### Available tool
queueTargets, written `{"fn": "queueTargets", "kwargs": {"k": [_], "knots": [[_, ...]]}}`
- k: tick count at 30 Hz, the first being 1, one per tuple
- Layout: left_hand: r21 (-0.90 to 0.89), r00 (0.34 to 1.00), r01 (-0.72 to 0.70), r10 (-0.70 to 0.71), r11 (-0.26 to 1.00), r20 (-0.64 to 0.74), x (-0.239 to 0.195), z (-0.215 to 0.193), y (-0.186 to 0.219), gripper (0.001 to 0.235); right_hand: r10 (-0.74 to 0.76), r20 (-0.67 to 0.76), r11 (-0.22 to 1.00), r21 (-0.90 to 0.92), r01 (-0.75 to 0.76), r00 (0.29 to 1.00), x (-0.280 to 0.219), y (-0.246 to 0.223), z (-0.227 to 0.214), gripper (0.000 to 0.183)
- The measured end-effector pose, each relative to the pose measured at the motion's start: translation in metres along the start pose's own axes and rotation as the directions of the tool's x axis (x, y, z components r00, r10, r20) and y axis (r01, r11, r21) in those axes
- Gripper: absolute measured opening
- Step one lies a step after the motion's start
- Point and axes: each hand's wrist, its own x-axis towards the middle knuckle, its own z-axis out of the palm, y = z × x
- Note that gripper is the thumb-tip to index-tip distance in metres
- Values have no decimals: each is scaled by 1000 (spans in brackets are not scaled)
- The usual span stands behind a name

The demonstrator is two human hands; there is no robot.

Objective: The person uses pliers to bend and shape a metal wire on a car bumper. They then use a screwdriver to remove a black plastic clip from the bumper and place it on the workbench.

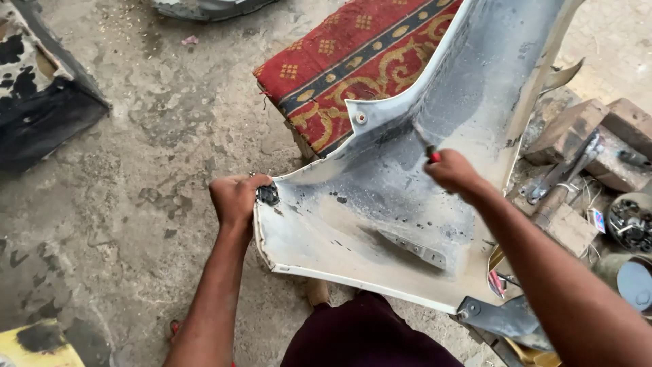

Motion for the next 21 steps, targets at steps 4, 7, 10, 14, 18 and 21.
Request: {"fn": "queueTargets", "kwargs": {"k": [4, 7, 10, 14, 18, 21], "knots": [[23, 1000, -10, 10, 1000, 25, -1, -2, -1, 20, 1, 111, 996, 83, -11, 994, -48, -43, 42, 20], [60, 1000, 1, -3, 998, 25, 2, -3, -5, 24, -35, 174, 994, -98, 52, 984, -65, -46, 71, 31], [106, 999, 20, -24, 994, 30, 17, -4, -21, 28, -31, 182, 983, -171, 63, 983, -81, -47, 83, 35], [-34, 972, 195, -189, 980, 142, 19, -8, -28, 38, -6, 152, 982, -187, 34, 988, -88, -30, 86, 38], [-92, 931, 318, -292, 944, 220, -40, -9, 46, 46, 55, 153, 990, -139, -34, 987, -78, -8, 71, 36], [-79, 933, 342, -328, 936, 148, -62, -5, 59, 36, 89, 145, 995, -46, -83, 985, -68, 10, 47, 29]]}}
